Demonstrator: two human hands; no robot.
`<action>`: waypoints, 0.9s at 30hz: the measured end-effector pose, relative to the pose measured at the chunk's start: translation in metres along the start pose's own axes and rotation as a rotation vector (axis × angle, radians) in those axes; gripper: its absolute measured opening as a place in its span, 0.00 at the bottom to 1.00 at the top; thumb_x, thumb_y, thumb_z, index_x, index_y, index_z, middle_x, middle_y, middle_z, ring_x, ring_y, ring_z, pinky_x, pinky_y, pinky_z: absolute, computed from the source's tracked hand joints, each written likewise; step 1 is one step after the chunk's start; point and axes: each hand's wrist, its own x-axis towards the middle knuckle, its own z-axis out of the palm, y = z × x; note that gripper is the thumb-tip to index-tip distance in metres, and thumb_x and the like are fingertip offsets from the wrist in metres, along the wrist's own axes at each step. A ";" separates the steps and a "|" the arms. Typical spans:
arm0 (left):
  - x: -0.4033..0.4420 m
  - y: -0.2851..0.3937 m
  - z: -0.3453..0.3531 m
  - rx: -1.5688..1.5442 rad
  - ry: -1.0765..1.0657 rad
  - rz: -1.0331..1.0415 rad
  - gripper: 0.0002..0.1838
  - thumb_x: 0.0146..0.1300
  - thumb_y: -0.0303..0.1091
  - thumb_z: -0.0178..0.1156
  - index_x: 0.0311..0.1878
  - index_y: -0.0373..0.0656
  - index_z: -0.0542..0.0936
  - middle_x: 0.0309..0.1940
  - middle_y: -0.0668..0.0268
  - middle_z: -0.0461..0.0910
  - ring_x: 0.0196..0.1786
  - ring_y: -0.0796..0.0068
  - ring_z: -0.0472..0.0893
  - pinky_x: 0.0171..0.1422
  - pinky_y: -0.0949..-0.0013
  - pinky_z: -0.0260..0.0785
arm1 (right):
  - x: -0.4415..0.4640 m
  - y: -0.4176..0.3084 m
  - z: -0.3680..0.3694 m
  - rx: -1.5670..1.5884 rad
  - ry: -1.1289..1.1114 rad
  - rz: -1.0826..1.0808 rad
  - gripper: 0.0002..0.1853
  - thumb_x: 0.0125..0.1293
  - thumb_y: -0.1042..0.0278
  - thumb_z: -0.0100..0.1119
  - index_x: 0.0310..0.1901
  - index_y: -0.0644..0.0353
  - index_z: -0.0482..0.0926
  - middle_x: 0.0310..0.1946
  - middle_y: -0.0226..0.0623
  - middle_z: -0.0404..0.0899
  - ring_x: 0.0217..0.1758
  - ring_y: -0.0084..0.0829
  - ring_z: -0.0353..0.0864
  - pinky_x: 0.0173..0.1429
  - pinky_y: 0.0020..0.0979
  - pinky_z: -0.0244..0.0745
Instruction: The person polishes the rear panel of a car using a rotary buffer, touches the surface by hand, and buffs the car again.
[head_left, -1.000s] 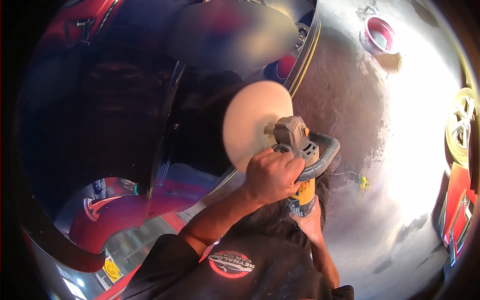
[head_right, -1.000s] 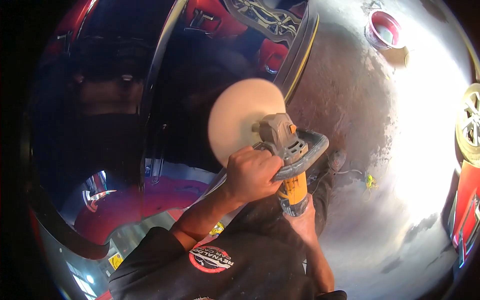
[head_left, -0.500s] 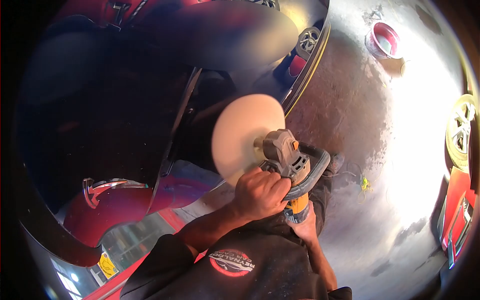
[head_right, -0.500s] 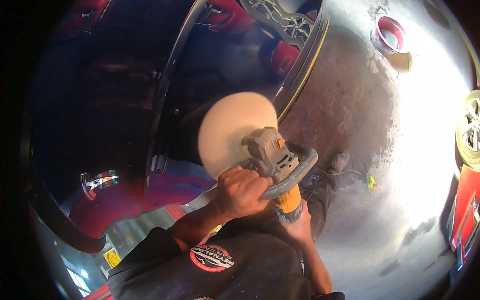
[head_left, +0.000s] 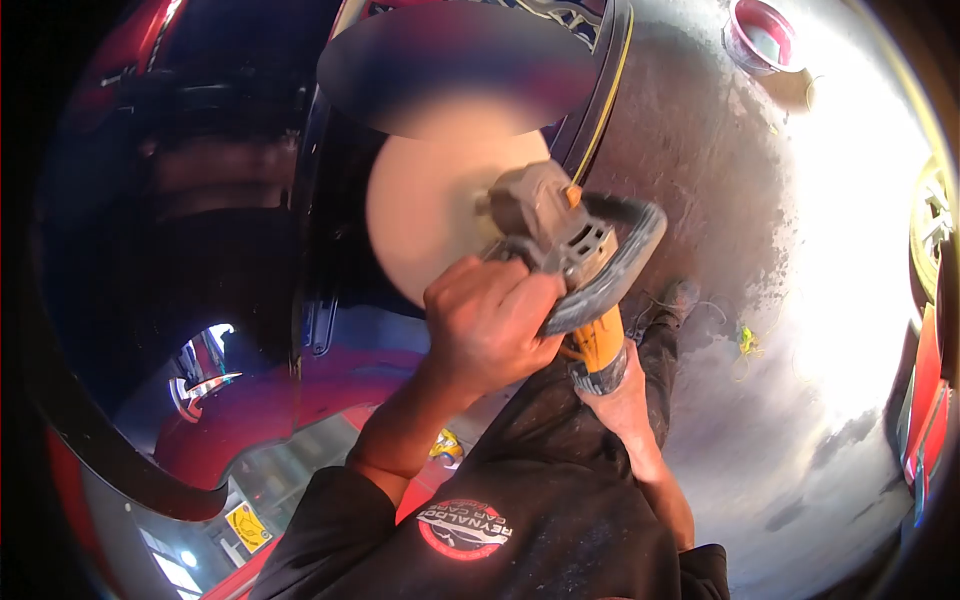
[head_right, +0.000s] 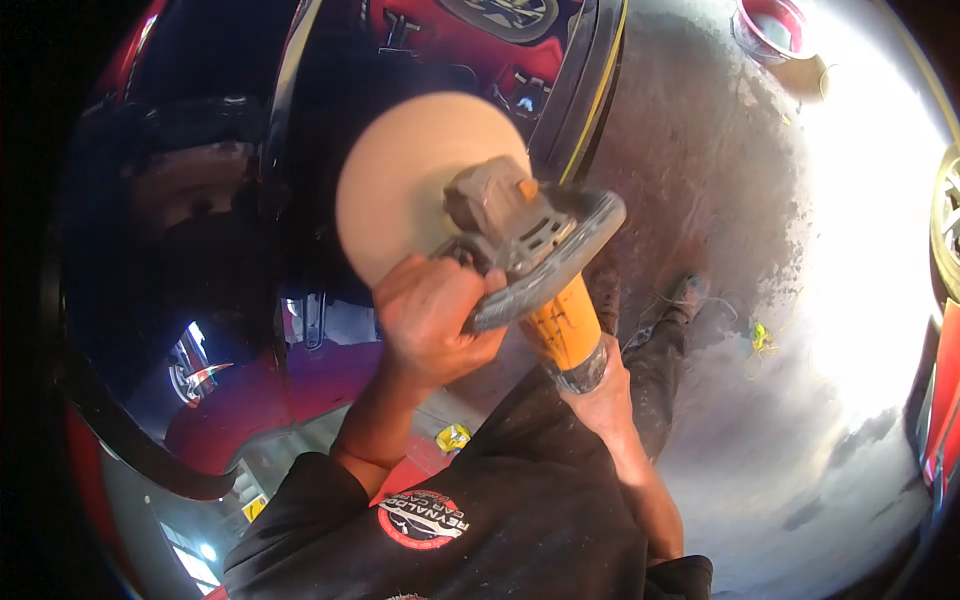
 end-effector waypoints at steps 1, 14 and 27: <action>-0.009 0.005 -0.001 0.012 -0.034 -0.016 0.13 0.45 0.32 0.75 0.28 0.49 0.77 0.20 0.70 0.68 0.22 0.66 0.74 0.29 0.61 0.61 | -0.006 0.010 -0.001 -0.011 -0.027 0.013 0.40 0.47 0.74 0.81 0.63 0.63 0.71 0.51 0.46 0.86 0.58 0.37 0.87 0.65 0.37 0.78; 0.043 -0.002 -0.004 0.054 0.033 0.047 0.13 0.46 0.32 0.75 0.28 0.48 0.76 0.20 0.68 0.68 0.21 0.65 0.74 0.28 0.60 0.61 | 0.037 -0.026 -0.024 0.002 -0.012 -0.040 0.39 0.46 0.72 0.81 0.62 0.63 0.72 0.52 0.45 0.85 0.58 0.35 0.86 0.65 0.36 0.78; -0.016 0.029 0.013 0.117 -0.115 -0.034 0.20 0.57 0.26 0.72 0.20 0.48 0.68 0.15 0.67 0.65 0.17 0.64 0.69 0.25 0.59 0.58 | 0.003 0.034 -0.030 -0.005 -0.176 0.001 0.42 0.53 0.62 0.83 0.68 0.57 0.70 0.54 0.54 0.87 0.62 0.54 0.86 0.62 0.45 0.82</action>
